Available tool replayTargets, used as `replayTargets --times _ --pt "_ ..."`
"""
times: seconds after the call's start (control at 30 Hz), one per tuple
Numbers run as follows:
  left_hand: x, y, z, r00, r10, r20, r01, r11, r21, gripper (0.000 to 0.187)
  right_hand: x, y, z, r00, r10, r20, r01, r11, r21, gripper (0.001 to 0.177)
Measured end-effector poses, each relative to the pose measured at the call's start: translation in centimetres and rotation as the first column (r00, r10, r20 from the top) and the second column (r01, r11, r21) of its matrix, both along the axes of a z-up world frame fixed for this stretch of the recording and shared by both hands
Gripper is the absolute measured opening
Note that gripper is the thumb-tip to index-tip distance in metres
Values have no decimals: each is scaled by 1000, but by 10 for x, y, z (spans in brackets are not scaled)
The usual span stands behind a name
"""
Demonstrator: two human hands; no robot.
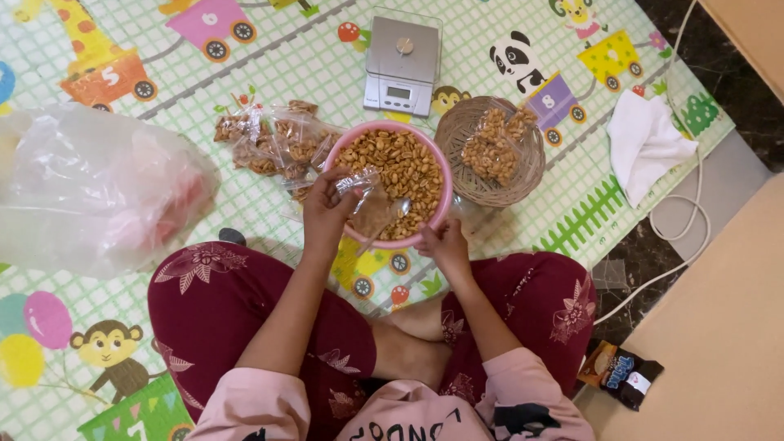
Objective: Scooping peanuts from a bowl into small plastic bags using a spoon for packaging.
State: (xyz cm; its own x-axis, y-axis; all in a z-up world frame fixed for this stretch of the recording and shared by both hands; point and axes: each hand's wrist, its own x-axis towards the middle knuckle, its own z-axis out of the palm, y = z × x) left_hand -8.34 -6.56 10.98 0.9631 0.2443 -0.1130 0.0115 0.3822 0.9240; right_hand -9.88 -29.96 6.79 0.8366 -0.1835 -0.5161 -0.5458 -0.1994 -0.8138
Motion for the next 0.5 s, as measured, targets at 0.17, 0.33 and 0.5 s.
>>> replayTargets --times 0.17,0.33,0.5 --pt "-1 13 -20 997 39 65 -37 999 -36 54 3 2 -22 997 7 71 -5 1000 -29 56" --pt "-1 20 -18 999 -4 -39 1 998 -55 29 -10 -26 -28 988 148 -45 -154 958 -240 46" --pt "1 16 -21 996 -32 -87 29 999 -37 14 -48 -36 7 952 278 -126 -305 885 -352 45"
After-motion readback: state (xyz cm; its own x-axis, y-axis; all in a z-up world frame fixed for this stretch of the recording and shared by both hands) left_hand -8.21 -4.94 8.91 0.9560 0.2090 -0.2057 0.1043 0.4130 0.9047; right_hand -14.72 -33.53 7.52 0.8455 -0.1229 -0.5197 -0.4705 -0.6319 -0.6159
